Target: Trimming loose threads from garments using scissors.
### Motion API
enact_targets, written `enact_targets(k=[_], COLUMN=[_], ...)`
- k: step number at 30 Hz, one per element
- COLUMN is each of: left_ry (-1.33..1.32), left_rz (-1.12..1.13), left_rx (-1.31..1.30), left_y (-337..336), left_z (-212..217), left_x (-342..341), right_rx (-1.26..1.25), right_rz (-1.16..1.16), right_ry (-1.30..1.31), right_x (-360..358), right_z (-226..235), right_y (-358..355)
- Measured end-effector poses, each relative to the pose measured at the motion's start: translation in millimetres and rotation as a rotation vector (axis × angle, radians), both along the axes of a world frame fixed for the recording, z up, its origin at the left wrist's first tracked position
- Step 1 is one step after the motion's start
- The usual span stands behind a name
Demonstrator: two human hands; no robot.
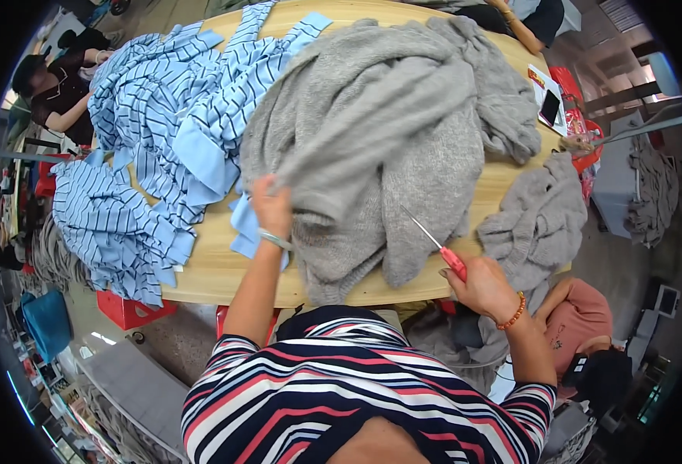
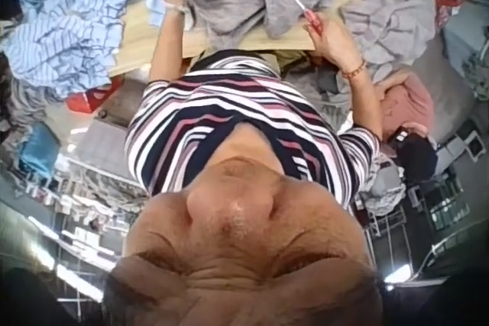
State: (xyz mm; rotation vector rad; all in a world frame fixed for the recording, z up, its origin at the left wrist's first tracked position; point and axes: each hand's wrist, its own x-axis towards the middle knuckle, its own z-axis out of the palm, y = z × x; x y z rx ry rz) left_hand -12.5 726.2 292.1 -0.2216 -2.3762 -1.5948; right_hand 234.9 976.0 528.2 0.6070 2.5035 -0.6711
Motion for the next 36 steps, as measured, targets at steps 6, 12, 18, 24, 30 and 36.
enact_targets(k=[6,12,18,24,30,36], left_ry=[-1.053,-0.406,0.039,0.311,0.504,0.456], left_rz=[-0.059,-0.462,-1.021,-1.656,-1.967,-1.828], left_rx=[0.780,0.440,0.481,0.503,0.415,0.349], left_y=[-48.7,-18.3,11.6,53.4,186.5,255.7], left_z=[-17.9,98.0,245.6,291.5,336.2,318.8], left_x=[-59.6,-46.4,-18.5,53.9,130.3,143.9], right_rx=[-0.057,-0.096,-0.065,0.166,-1.021,-1.486], right_rz=[0.036,0.077,0.164,0.290,-0.797,-1.463], right_ry=[0.093,0.117,0.666,1.329,0.735,0.585], right_x=[-11.5,-31.1,-55.1,-51.4,96.1,232.6], right_z=[-17.5,-12.7,-17.4,-13.8,118.1,97.6], right_y=[-14.7,-29.4,-42.6,-28.5,60.7,168.0])
